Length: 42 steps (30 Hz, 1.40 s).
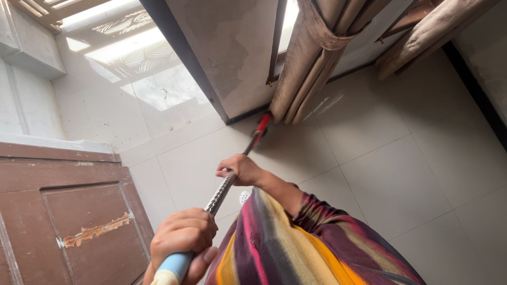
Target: The person sweeps the floor with a broom, moving dust toward an open doorway and then sweeping outside onto a balcony.
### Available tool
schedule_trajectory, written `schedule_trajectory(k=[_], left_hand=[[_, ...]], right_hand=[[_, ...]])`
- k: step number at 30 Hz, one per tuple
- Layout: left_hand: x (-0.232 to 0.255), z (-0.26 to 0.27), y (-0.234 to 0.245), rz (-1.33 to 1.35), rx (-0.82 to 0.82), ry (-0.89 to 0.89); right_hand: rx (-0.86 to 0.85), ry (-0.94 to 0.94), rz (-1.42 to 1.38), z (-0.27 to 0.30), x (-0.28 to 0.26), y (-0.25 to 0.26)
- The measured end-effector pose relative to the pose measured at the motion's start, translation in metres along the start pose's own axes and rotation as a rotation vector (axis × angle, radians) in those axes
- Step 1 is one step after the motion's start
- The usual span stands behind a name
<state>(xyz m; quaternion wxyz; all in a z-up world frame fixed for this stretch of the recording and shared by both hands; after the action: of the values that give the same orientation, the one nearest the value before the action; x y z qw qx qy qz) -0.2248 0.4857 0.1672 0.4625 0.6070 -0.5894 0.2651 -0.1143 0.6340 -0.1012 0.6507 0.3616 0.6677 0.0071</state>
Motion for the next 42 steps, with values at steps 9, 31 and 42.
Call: schedule_trajectory(k=[9, 31, 42], left_hand=[[-0.16, -0.007, -0.096, 0.279, 0.35, -0.022], [-0.11, 0.039, -0.129, 0.084, 0.883, 0.055], [-0.012, 0.127, -0.047, -0.014, 0.202, -0.018]], right_hand=[[0.355, -0.094, 0.399, 0.077, 0.146, 0.117], [-0.045, 0.058, 0.341, 0.082, 0.127, 0.089], [-0.247, 0.141, 0.065, 0.072, -0.001, 0.002]])
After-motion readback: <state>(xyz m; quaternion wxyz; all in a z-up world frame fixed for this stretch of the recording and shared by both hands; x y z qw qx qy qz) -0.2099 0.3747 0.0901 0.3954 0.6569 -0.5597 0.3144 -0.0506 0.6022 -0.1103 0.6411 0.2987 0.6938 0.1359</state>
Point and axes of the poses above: each hand's wrist, its own z-axis away from the middle knuckle, its own y-axis out of the back of the hand, x = y × z, the point moved 1 cm from there along -z, towards the middle knuckle, and after that the axes turned 6 degrees about -x, right-handed, at the moved point
